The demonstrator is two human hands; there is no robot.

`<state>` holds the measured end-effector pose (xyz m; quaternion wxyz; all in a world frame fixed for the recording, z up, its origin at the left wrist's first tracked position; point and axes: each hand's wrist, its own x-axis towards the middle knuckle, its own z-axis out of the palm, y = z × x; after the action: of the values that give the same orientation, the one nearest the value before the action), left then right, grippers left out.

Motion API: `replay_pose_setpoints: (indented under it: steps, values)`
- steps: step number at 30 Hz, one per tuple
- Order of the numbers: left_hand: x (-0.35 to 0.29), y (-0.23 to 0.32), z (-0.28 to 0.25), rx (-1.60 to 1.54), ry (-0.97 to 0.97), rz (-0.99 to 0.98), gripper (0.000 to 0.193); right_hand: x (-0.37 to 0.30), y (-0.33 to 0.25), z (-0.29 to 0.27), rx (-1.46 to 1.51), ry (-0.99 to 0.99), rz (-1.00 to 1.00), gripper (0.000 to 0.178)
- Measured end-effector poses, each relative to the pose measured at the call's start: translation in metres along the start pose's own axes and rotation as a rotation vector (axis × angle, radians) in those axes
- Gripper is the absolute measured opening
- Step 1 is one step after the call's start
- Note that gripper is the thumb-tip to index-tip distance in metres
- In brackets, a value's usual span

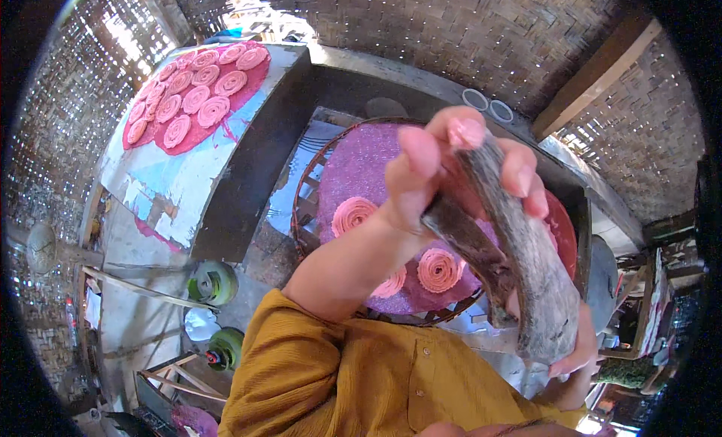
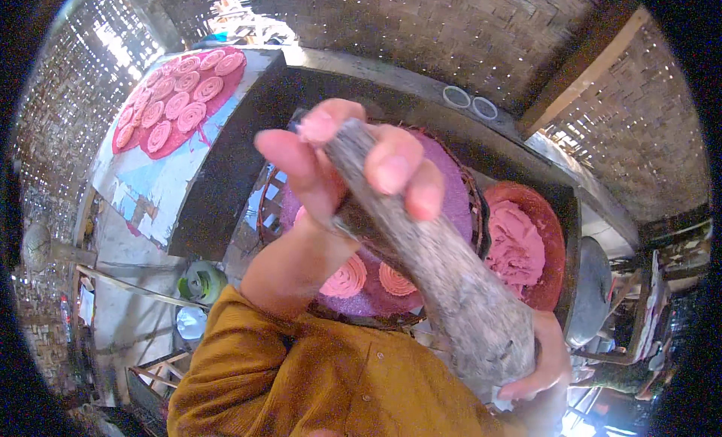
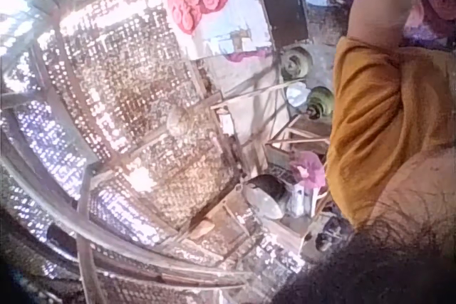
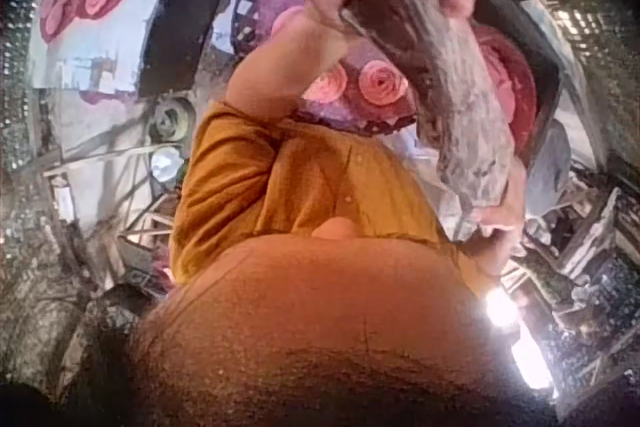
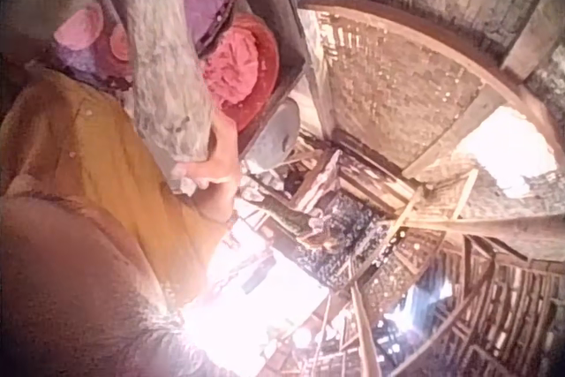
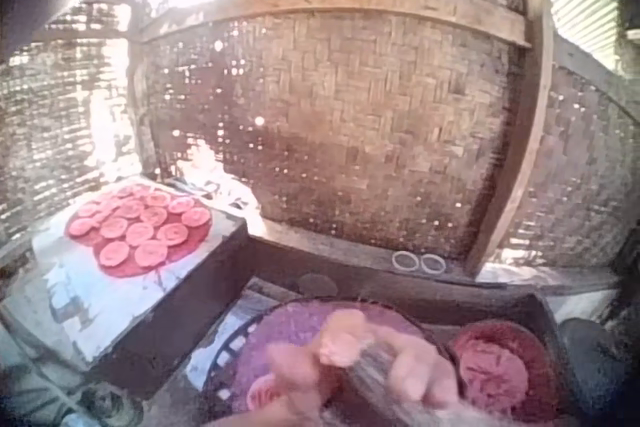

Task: The person pipes pink dough into rose shapes onto a purple mat using a wooden tool and a plastic piping bag. They repeatedly scoop dough from a red bowl, fill the bag, and pipe the dough in a spiral pattern, then transfer the finished pieces to a nearby tray.

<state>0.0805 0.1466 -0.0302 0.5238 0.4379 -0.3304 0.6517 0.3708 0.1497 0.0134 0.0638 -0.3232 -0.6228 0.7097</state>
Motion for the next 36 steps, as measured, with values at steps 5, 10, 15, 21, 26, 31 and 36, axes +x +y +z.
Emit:
replay_pose_setpoints:
  steps: [5,10,15,21,26,31,36]
  values:
    - [0.008,0.025,0.002,0.044,-0.021,-0.056,0.041,0.029,-0.004,0.013,-0.077,-0.042,-0.075,0.085]
    - [0.009,0.054,0.023,0.159,0.341,-0.162,0.057,0.054,0.022,0.007,0.02,-0.181,-0.146,0.089]
    - [-0.066,0.054,-0.002,0.667,0.88,-0.681,0.056,0.061,0.014,0.021,0.228,-0.135,-0.144,0.093]
    - [-0.1,0.029,0.039,1.463,0.935,-0.807,0.033,0.063,0.028,0.018,0.192,-0.07,-0.17,0.091]
    - [-0.125,0.031,0.045,1.661,0.743,-0.712,0.032,0.066,0.038,0.012,0.147,-0.132,-0.167,0.088]
    - [-0.137,0.04,0.062,1.715,0.489,-0.988,0.02,0.06,0.042,0.01,0.169,-0.134,-0.208,0.087]
    - [-0.137,0.016,0.081,2.015,0.269,-1.075,0.015,0.052,0.044,0.005,0.186,-0.103,-0.242,0.086]
